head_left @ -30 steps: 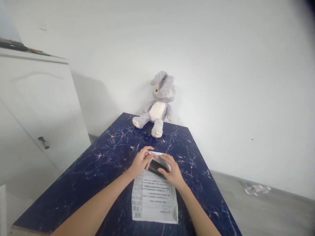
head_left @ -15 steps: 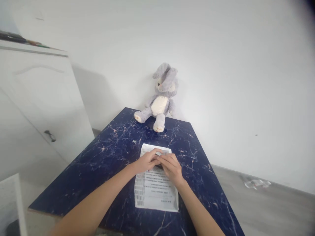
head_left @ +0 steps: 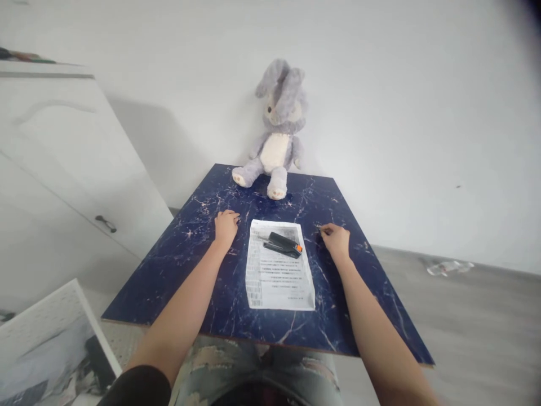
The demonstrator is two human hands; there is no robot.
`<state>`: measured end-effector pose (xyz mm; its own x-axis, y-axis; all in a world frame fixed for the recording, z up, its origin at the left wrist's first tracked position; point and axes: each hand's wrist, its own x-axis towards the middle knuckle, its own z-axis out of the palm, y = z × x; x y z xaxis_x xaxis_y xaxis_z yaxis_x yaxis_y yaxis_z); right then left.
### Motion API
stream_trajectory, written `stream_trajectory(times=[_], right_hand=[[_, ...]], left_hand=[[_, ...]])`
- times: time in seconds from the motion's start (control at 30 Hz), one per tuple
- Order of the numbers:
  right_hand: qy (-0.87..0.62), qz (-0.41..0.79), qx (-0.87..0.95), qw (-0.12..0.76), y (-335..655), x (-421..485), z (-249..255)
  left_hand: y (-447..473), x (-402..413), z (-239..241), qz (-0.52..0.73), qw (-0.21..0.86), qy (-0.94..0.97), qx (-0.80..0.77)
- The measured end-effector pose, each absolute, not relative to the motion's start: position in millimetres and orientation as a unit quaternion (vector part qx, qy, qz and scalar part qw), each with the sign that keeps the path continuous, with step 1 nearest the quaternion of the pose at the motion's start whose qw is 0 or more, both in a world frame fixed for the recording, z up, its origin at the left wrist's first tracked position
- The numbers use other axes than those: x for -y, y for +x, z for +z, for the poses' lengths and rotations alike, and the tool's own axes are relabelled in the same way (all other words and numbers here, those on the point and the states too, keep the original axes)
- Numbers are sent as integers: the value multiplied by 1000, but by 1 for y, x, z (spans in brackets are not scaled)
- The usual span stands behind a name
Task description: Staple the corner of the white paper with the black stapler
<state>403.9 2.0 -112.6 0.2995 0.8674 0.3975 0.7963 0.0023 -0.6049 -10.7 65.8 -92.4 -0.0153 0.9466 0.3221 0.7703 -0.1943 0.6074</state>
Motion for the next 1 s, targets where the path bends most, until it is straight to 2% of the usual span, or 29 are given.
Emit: stream_trajectory(times=[0.17, 0.27, 0.33, 0.43, 0.5, 0.67, 1.0], right_hand=[[-688, 40, 630, 358, 393, -10, -115], [-655, 21, 679, 330, 388, -10, -113], [-632, 0, 692, 350, 381, -6, -107], [-596, -1, 681, 426, 363, 9, -90], [-552, 49, 695, 458, 346, 22, -78], [-422, 146, 794, 412, 303, 45, -66], [-410, 159, 827, 351, 297, 44, -76]], left_hand=[[-2, -66, -90, 354, 117, 703, -605], [14, -60, -88, 430, 185, 700, -540], [27, -54, -87, 447, 245, 719, -472], [38, -46, -86, 412, 275, 777, -387], [39, -44, -85, 375, 275, 814, -347], [30, -45, -80, 297, 312, 849, -306], [25, -46, -79, 269, 311, 879, -243]])
